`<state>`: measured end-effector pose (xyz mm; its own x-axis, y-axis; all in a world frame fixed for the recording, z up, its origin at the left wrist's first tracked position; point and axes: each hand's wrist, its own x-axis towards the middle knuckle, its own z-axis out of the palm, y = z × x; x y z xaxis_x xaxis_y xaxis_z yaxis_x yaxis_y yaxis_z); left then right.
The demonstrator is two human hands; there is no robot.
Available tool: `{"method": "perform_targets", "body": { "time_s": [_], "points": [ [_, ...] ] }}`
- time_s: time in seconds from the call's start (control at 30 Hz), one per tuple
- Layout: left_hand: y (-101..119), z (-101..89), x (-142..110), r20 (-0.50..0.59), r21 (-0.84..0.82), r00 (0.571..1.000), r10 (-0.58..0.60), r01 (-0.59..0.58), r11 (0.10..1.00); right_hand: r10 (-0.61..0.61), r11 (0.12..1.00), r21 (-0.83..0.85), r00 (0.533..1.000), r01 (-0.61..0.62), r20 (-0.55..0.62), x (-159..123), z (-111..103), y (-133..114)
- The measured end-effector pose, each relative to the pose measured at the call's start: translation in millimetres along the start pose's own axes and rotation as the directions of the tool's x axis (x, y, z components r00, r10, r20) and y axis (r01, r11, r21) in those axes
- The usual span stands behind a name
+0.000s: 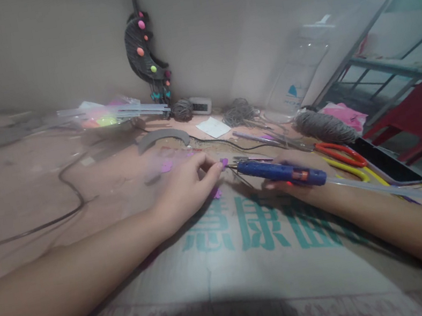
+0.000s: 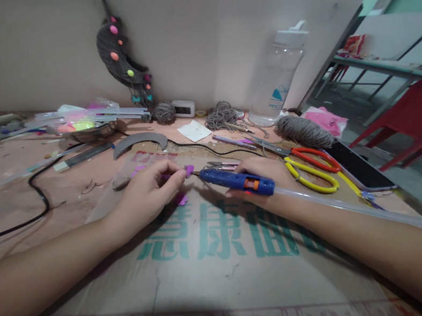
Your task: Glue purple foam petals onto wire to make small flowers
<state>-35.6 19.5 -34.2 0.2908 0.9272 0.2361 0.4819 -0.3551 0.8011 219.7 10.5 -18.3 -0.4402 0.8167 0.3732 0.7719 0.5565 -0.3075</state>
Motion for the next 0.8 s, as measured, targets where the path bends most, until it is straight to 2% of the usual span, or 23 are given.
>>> {"method": "perform_targets", "body": {
  "time_s": [0.13, 0.27, 0.37, 0.5, 0.67, 0.8],
  "points": [
    [-0.1, -0.2, -1.1, 0.012, -0.021, 1.000, -0.023, 0.024, 0.999, -0.032, 0.997, -0.069, 0.996, 0.027, -0.078, -3.4, -2.4, -5.1],
    [0.8, -1.0, -0.3, 0.014, -0.075, 0.998, -0.066, 0.066, 0.995, -0.044, 0.997, -0.072, 0.998, 0.041, -0.046, -3.7, -2.3, -4.2],
    [-1.1, -1.3, 2.3, -0.024, -0.113, 0.995, -0.095, 0.092, 0.989, 0.085, 0.996, 0.019, 0.995, -0.084, -0.052, -3.6, -3.1, -1.1],
    [-4.6, 0.1, 4.4, -0.048, -0.134, 0.993, -0.108, 0.101, 0.986, 0.277, 0.955, 0.152, 0.951, -0.256, -0.136, 1.4, -13.3, -0.3],
    [-1.5, 2.0, 1.4, 0.002, -0.106, 1.000, 0.006, -0.006, 0.994, 0.296, 0.921, 0.306, 0.943, -0.240, -0.151, 26.7, -34.6, -12.1],
    [3.8, 1.2, 0.0, 0.005, -0.068, 0.999, 0.043, -0.042, 0.997, 0.320, 0.923, 0.268, 0.936, -0.275, -0.144, 60.7, -39.5, -13.6]
  ]
}}
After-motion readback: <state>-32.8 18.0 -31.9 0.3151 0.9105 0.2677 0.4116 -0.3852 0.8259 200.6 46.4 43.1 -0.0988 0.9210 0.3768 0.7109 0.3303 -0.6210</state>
